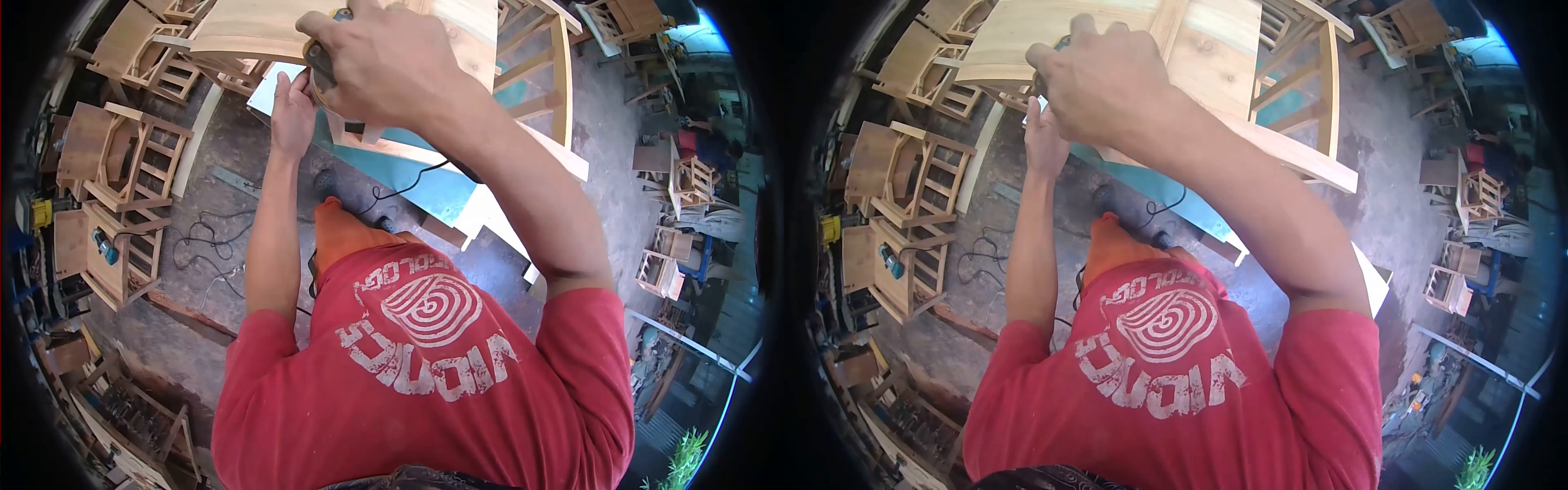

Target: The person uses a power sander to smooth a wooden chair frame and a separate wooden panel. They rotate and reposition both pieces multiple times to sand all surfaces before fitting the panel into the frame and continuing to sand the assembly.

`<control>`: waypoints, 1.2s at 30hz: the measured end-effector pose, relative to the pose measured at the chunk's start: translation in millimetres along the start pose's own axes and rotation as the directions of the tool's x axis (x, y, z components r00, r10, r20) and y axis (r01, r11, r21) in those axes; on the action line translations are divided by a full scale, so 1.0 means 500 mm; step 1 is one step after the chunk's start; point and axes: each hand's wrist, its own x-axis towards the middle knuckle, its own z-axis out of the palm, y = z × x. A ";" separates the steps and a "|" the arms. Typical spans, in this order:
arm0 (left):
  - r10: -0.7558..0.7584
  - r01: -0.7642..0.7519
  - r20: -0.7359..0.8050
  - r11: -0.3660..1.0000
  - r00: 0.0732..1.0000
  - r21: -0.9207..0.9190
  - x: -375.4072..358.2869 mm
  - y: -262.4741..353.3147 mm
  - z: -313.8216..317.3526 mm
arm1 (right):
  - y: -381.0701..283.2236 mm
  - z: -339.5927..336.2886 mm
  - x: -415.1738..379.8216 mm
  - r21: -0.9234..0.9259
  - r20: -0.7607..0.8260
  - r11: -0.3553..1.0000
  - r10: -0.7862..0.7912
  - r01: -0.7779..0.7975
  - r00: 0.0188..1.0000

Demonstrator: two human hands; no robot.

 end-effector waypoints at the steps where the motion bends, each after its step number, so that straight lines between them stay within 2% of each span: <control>1: -0.003 0.003 0.001 1.000 1.000 0.009 0.003 -0.001 -0.008 | 0.003 0.005 -0.019 0.010 -0.058 0.999 0.031 -0.031 0.998; 3: -0.001 -0.005 0.053 0.993 0.999 0.116 0.015 -0.008 -0.023 | 0.022 0.003 -0.069 0.021 -0.118 0.998 0.066 -0.064 0.991; 7: -0.016 0.009 0.045 0.988 0.999 0.157 0.015 -0.010 -0.037 | 0.071 -0.030 -0.221 -0.102 -0.167 0.933 0.325 -0.344 0.931; 9: -0.023 0.011 0.061 0.981 0.998 0.195 0.019 0.003 -0.034 | 0.087 -0.045 -0.259 -0.159 -0.200 0.856 0.460 -0.491 0.865; 11: -0.028 0.026 0.008 0.976 1.000 0.218 0.026 0.018 -0.036 | 0.088 -0.064 -0.288 -0.040 -0.189 0.698 0.698 -0.715 0.691; 12: -0.057 0.061 -0.025 0.976 0.998 0.209 0.032 0.025 -0.038 | 0.088 -0.042 -0.302 0.003 -0.259 0.697 0.693 -0.717 0.672; 14: -0.077 0.060 0.036 0.934 0.996 0.352 0.054 0.035 -0.028 | 0.053 0.016 -0.301 0.019 -0.373 0.658 0.704 -0.753 0.605; 16: -0.346 0.322 0.093 0.924 0.934 0.208 0.083 0.052 -0.054 | -0.044 0.047 -0.259 0.153 -0.362 0.682 0.712 -0.715 0.601; 18: -0.357 0.354 -0.070 0.846 0.932 0.399 0.097 0.053 -0.053 | -0.120 0.091 -0.222 0.154 -0.428 0.728 0.659 -0.668 0.619; 20: -0.378 0.370 -0.125 0.697 0.917 0.615 0.088 0.080 -0.023 | -0.145 0.104 -0.214 0.212 -0.494 0.689 0.688 -0.694 0.532; 21: -0.444 0.357 -0.060 0.624 0.894 0.695 0.124 0.094 -0.073 | -0.147 0.128 -0.185 0.274 -0.518 0.635 0.730 -0.722 0.446; 22: -0.390 0.217 0.032 0.577 0.920 0.788 0.132 0.090 -0.093 | -0.147 0.130 -0.193 0.334 -0.546 0.589 0.757 -0.736 0.358; 23: -0.409 0.228 0.037 0.578 0.912 0.784 0.125 0.101 -0.082 | -0.135 0.121 -0.214 0.335 -0.548 0.503 0.792 -0.797 0.269; 25: -0.427 0.230 0.049 0.579 0.903 0.782 0.122 0.115 -0.072 | -0.080 0.116 -0.279 0.412 -0.577 0.389 0.811 -0.824 0.095; 27: -0.425 0.174 0.060 0.490 0.903 0.855 0.123 0.117 -0.076 | 0.009 0.128 -0.394 0.526 -0.570 0.292 0.818 -0.799 -0.076; 28: -0.417 0.163 0.064 0.485 0.907 0.859 0.126 0.117 -0.080 | 0.059 0.117 -0.453 0.645 -0.478 0.198 0.858 -0.738 -0.188; 29: -0.397 0.114 0.096 0.473 0.913 0.873 0.130 0.113 -0.084 | 0.105 0.106 -0.507 0.675 -0.457 0.141 0.850 -0.724 -0.261; 30: -0.377 0.066 0.126 0.457 0.918 0.887 0.130 0.108 -0.095 | 0.145 0.087 -0.559 0.772 -0.346 0.088 0.889 -0.630 -0.301; 31: -0.414 0.101 0.165 0.550 0.895 0.829 0.152 0.100 -0.134 | 0.193 0.097 -0.615 0.733 -0.432 0.157 0.859 -0.661 -0.275; 32: -0.402 0.093 0.160 0.541 0.902 0.836 0.149 0.101 -0.135 | 0.201 0.071 -0.619 0.709 -0.456 0.151 0.843 -0.689 -0.284; 34: -0.504 0.384 0.046 0.711 0.862 0.588 0.152 0.104 -0.130 | 0.217 0.073 -0.625 0.704 -0.453 0.217 0.870 -0.677 -0.193; 35: -0.527 0.271 0.109 0.591 0.843 0.760 0.189 0.105 -0.183 | 0.205 0.072 -0.594 0.616 -0.524 0.291 0.845 -0.732 -0.106; 36: -0.525 0.266 0.112 0.591 0.844 0.762 0.196 0.110 -0.179 | 0.165 0.064 -0.543 0.510 -0.589 0.362 0.808 -0.780 -0.010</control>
